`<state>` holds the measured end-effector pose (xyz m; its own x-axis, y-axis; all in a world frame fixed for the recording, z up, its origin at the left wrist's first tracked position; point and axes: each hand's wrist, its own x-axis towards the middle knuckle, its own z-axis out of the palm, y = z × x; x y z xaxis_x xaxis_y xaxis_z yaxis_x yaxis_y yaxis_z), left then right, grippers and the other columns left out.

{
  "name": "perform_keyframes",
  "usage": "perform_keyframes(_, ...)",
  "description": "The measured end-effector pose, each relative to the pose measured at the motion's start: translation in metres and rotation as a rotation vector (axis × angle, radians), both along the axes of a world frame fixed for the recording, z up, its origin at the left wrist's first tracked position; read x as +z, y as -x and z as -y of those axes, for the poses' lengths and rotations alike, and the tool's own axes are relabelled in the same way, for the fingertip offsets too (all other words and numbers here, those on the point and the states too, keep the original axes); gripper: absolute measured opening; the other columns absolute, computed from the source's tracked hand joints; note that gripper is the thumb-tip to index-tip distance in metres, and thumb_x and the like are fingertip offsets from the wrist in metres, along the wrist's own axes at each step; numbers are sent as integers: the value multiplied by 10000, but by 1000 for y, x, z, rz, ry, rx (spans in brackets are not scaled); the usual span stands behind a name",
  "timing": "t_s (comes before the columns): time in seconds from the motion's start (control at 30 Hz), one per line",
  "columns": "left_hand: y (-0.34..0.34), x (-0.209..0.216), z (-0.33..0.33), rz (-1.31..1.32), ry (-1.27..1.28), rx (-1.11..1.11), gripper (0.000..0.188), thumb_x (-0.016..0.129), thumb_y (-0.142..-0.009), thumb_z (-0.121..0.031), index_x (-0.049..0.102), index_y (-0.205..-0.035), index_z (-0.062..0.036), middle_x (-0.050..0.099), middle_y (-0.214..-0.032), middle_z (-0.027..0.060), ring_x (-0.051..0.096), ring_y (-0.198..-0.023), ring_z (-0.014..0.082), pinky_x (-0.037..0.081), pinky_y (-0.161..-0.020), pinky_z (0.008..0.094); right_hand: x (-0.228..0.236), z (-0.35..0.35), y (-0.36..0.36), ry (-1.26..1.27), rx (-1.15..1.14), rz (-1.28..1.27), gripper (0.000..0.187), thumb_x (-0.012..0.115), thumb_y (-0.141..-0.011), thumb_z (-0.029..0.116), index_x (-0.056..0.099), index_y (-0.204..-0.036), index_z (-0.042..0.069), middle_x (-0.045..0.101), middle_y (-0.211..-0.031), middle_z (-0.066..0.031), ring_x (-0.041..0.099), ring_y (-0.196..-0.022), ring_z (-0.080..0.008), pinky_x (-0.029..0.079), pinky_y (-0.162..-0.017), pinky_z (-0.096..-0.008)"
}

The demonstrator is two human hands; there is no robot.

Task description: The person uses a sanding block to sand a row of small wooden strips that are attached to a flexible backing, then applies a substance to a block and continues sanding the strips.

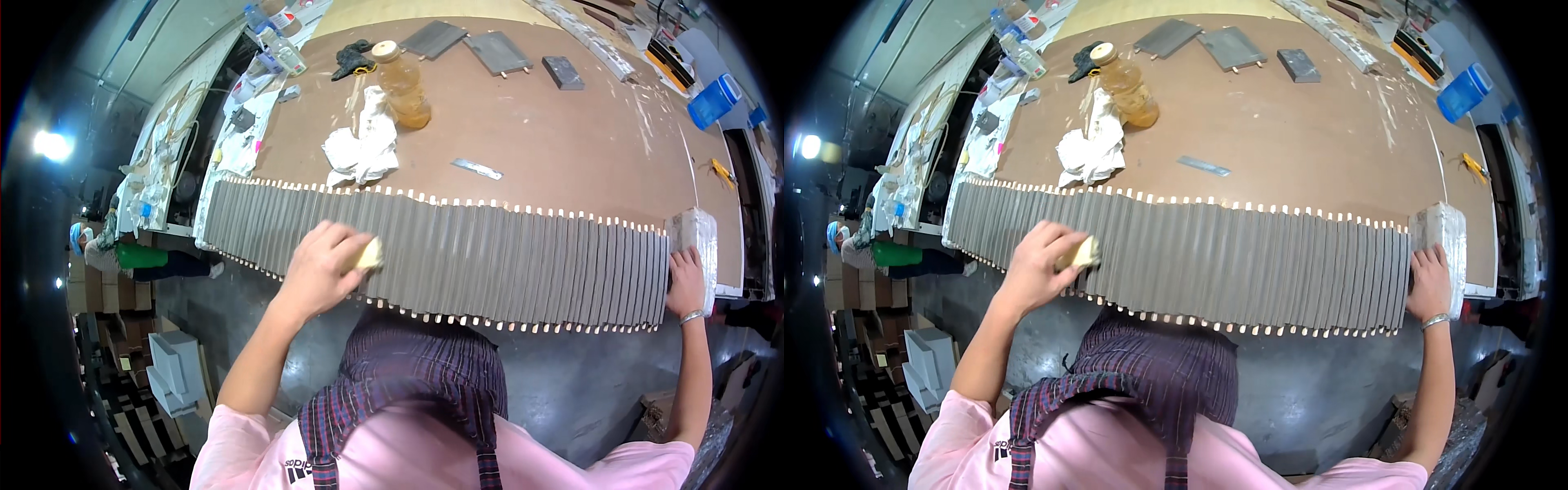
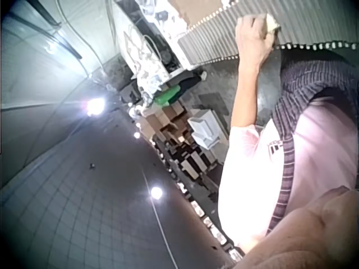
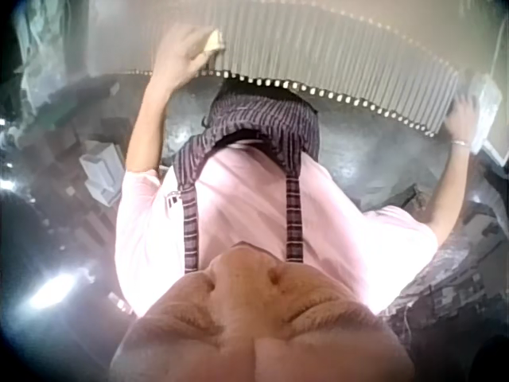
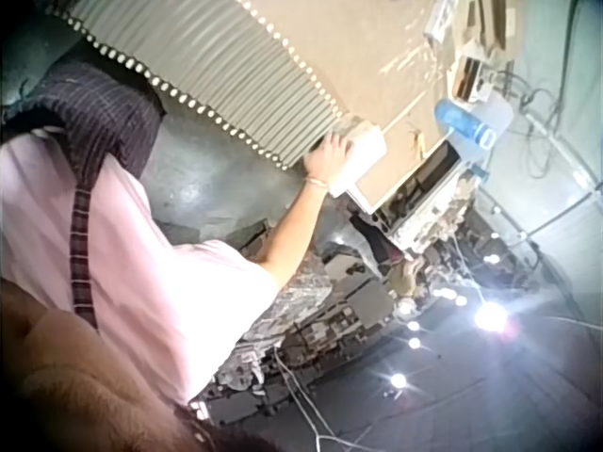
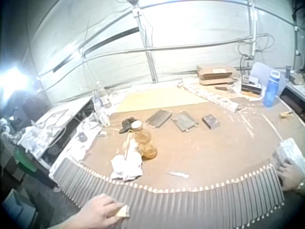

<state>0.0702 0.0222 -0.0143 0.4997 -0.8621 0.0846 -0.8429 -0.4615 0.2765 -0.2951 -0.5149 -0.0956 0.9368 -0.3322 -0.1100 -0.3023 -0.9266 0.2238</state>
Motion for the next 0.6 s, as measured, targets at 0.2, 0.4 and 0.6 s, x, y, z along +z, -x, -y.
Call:
perform_keyframes(0.2, 9, 16, 0, -34, -15, 24, 449, 770, -681, -87, 720, -1127, -56, 666, -1009, 100, 623, -954, 302, 517, -858, 413, 9, -9, -3, 3, -32, -18, 464, 662, -693, 153, 655, -1111, -48, 646, -1067, -158, 564, -1141, -321, 270, -1235, -459)
perform_keyframes(0.4, -5, -9, 48, 69, 164, -15, 421, 799, -760, -154, 700, -1153, -40, 659, -1037, 105, 619, -987, 306, 515, -875, 412, 3, -4, -7, -2, 6, 4, 454, 653, -687, 129, 660, -1103, -53, 655, -1082, -165, 567, -1155, -325, 276, -1233, -455)
perform_keyframes(0.6, 25, 26, -5, -204, -302, -147, 464, 816, -701, -183, 720, -1141, -74, 657, -1038, 87, 610, -992, 292, 496, -905, 429, 6, -3, 3, 23, 10, 32, 483, 664, -674, 110, 666, -1128, -55, 657, -1072, -163, 574, -1131, -322, 284, -1228, -451)
